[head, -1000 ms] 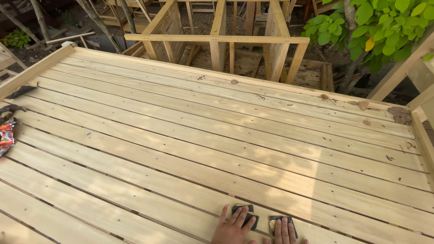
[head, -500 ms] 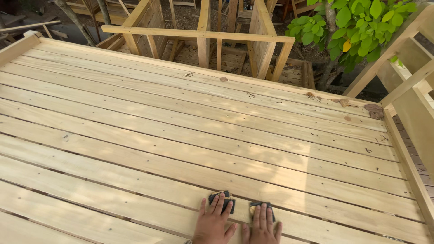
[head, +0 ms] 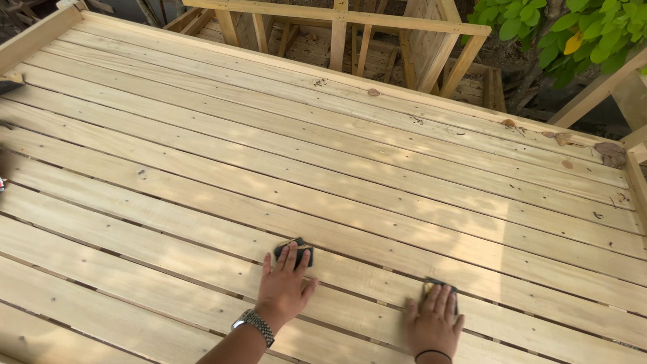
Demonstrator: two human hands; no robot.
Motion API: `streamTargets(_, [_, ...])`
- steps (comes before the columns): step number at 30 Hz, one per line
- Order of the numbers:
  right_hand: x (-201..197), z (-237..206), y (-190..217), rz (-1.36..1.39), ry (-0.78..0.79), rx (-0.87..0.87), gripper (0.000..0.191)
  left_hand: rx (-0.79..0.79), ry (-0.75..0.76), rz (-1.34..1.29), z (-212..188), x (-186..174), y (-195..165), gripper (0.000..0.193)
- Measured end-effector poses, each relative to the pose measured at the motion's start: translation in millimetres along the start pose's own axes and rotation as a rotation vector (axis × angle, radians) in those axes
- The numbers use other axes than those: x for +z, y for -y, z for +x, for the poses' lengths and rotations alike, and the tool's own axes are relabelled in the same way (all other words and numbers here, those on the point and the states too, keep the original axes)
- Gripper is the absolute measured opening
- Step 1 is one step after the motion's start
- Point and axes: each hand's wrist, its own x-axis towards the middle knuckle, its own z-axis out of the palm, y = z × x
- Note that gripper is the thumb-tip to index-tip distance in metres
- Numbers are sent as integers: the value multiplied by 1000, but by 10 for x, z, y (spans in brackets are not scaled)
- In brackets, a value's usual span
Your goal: The person sands the surface of a wooden slatted bench using a sanding block. They move the block back and forth along the slats, covering multiple areas of the bench surface.
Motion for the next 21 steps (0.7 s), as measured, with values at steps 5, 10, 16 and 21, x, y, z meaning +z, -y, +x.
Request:
streamTargets(5, [56,-528,1295,-30,-21,-314,77,343,-147,-137,-101,301,-160,58])
streamTargets(10, [212,-18,-15,-123,-190,27,74,16,-31,-81,-174,8,1124,60])
streamTargets(16, [339,-33,217,132,-611,232,86,-157,-27,-77,-224,-128,1573,68])
streamTargets(21, [90,-864,2153,-160,-111,-232,92,188,-108,-119,-310,139,975,66])
